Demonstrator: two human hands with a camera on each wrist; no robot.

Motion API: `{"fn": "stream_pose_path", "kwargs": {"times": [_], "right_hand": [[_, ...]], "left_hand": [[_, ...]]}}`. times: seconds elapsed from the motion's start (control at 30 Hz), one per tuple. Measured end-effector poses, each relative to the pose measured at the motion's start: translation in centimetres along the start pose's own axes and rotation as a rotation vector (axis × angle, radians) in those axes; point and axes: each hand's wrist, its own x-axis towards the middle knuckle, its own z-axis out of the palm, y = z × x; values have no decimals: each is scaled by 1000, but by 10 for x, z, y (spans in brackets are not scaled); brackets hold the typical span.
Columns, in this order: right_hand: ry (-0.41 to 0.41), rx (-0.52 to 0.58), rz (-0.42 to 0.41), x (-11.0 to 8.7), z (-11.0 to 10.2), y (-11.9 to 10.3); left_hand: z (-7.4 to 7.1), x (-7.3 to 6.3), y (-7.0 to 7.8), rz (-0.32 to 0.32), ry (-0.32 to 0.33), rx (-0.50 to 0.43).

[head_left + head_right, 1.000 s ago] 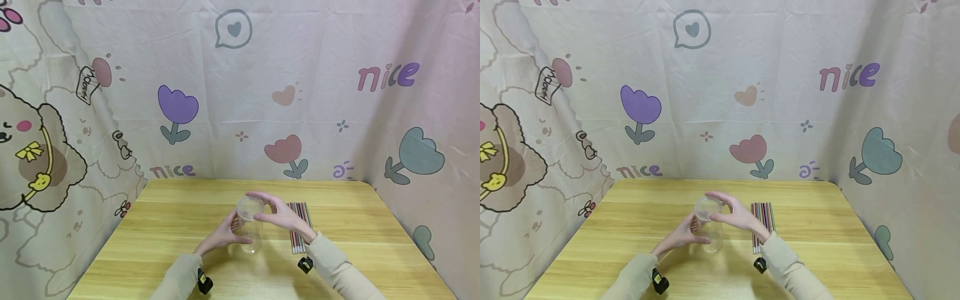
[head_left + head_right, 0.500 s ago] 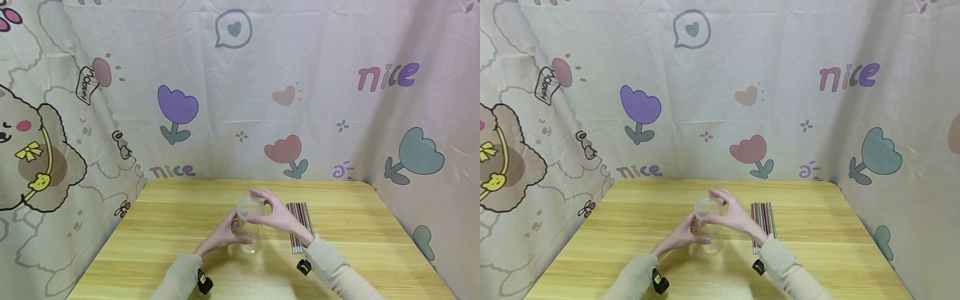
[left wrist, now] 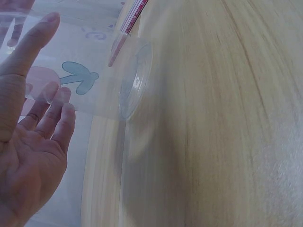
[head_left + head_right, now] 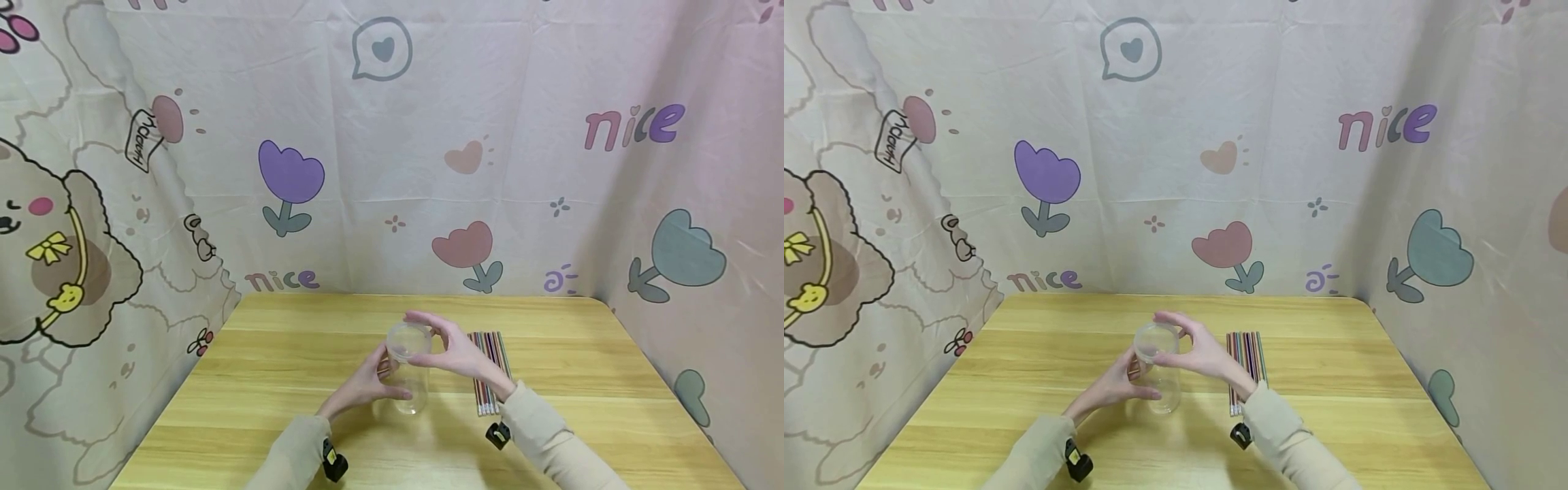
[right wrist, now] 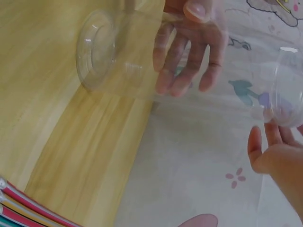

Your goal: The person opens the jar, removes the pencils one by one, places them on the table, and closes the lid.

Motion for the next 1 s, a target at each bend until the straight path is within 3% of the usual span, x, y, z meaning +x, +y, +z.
{"fn": "stream_pose_path", "kwargs": {"times": [0.1,0.2,0.47,0.57,0.67,0.87,1.0], "right_hand": [[55,-74,14,0,4,1],[60,-88,15,-1,5,1],[-129,132,-30,-2,-6,1],[-152,162,-33,-2,-8,3],[-99,113,-20,-1,-5,4],[81,-93,-34,1,5,4],[85,-131,-20,0,8,3]], "left_hand": [[0,0,-1,0,0,6],[0,0,-2,4,-1,9],[0,-1,-1,3,5,-2],[0,-1,0,2,5,-2],[0,0,1,2,4,-3],[0,-1,1,-1,6,-3],[1,-1,1,-5,8,-5]]}}
